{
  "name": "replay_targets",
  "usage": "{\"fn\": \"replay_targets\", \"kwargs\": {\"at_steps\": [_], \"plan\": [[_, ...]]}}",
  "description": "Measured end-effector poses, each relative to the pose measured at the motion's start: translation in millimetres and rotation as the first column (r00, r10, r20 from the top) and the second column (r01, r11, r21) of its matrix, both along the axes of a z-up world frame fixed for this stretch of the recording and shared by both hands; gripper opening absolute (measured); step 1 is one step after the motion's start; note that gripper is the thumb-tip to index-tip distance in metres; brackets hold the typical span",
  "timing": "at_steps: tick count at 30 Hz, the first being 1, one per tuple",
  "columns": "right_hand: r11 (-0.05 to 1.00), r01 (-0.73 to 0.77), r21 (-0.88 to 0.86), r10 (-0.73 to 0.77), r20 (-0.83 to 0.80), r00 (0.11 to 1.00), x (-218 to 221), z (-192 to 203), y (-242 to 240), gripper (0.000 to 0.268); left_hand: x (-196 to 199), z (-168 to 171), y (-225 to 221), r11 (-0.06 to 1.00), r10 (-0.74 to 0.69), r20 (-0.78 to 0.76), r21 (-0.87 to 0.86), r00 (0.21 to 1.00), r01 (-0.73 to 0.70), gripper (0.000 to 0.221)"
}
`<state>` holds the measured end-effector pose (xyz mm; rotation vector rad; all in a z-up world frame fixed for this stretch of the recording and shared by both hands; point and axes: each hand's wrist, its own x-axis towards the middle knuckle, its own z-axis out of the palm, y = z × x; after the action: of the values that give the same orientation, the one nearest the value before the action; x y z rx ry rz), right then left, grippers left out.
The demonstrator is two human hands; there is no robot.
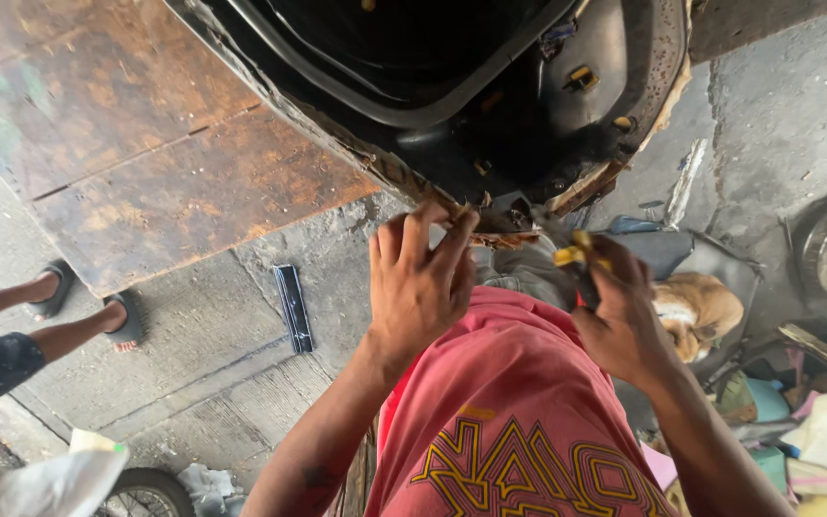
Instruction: The person uses pliers to peel and pull away old adhesive or sealant from the rim of a black plastic motorcycle part. They work around the edge, removing strips of material and occasionally using their fingers to assist in the removal.
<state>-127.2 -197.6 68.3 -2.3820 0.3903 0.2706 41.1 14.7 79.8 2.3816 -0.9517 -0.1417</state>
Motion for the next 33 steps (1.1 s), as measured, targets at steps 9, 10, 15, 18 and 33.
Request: {"fn": "replay_targets", "kwargs": {"at_steps": [9, 10, 15, 18, 33], "plan": [[0.931, 0.342, 0.124, -0.336, -0.072, 0.939, -65.8, -32.1, -24.0, 0.061, 6.8, -6.2, -27.8, 0.781, -0.272, 0.072, 0.599, 0.96, 0.176, 0.024], [0.929, 0.346, 0.129, -0.338, -0.076, 0.938, -73.7, -36.7, -26.2, 0.06, 3.6, -5.1, -30.7, 0.764, -0.283, 0.056, 0.617, 0.957, 0.19, 0.017], [0.912, 0.369, 0.177, -0.357, -0.098, 0.929, -99.0, -58.5, -50.8, 0.056, 5.6, 0.2, -50.0, 0.713, -0.216, -0.025, 0.679, 0.976, 0.175, 0.021], [0.903, 0.383, 0.193, -0.367, -0.115, 0.923, -107.3, -66.4, -69.2, 0.054, 6.6, 3.5, -56.3, 0.756, -0.07, -0.074, 0.647, 0.995, 0.101, 0.016], [0.867, 0.4, 0.296, -0.367, -0.162, 0.916, -102.6, -77.5, -134.9, 0.055, 10.6, -14.7, -43.7, 0.979, -0.022, -0.171, 0.198, 0.985, 0.056, 0.008]]}}
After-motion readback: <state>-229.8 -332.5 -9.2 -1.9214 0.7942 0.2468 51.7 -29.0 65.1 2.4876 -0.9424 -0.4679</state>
